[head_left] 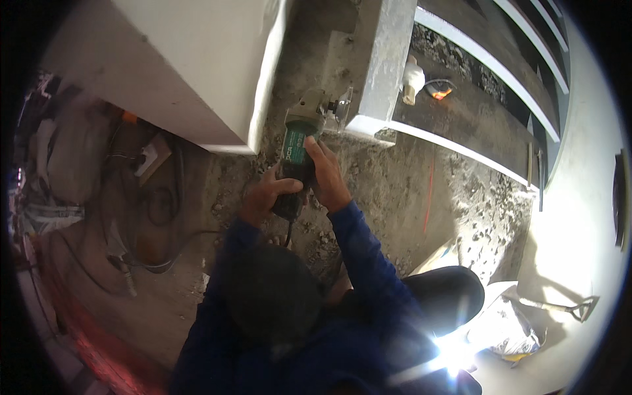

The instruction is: The person uses an angle grinder to smooth a concrete surface near a wall. The person holds the tool with both hands and moves it along the edge of the concrete, generating dust.

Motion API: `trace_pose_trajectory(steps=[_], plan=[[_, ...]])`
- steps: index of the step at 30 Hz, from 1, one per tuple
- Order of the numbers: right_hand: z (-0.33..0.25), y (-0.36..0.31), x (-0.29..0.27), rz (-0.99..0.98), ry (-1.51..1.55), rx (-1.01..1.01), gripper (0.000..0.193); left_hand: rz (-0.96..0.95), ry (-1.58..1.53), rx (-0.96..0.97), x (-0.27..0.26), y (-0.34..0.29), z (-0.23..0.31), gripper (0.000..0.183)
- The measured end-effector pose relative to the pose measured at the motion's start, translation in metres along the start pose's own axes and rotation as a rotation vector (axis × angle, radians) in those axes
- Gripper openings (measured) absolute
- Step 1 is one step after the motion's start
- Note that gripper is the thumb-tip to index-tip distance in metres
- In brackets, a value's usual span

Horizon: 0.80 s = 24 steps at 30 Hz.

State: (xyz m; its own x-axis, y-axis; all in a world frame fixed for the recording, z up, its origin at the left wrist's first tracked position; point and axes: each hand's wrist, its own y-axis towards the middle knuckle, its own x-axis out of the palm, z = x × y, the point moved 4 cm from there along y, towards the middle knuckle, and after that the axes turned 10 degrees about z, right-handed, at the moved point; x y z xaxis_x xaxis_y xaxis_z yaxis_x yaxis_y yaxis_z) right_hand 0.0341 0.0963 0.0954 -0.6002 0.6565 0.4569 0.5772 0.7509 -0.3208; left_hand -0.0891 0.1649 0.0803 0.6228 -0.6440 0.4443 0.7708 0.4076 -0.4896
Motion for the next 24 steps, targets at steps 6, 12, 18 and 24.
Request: trace_pose_trajectory(steps=[6, 12, 18, 24], plan=[[0.040, 0.003, -0.021, 0.137, 0.355, 0.149, 0.049, -0.017, -0.122, -0.105, -0.004, 0.000, -0.025, 0.048], [0.051, 0.002, -0.035, 0.090, 0.185, 0.328, 0.060, -0.181, -0.378, -0.226, 0.000, -0.003, -0.042, 0.051], [0.047, -0.011, -0.026, 0.006, 0.249, 0.336, 0.058, -0.293, -0.606, -0.337, -0.007, -0.006, -0.062, 0.061], [0.035, -0.017, -0.015, -0.072, 0.002, 0.227, 0.058, -0.443, -0.696, -0.285, -0.004, -0.009, -0.054, 0.063]])
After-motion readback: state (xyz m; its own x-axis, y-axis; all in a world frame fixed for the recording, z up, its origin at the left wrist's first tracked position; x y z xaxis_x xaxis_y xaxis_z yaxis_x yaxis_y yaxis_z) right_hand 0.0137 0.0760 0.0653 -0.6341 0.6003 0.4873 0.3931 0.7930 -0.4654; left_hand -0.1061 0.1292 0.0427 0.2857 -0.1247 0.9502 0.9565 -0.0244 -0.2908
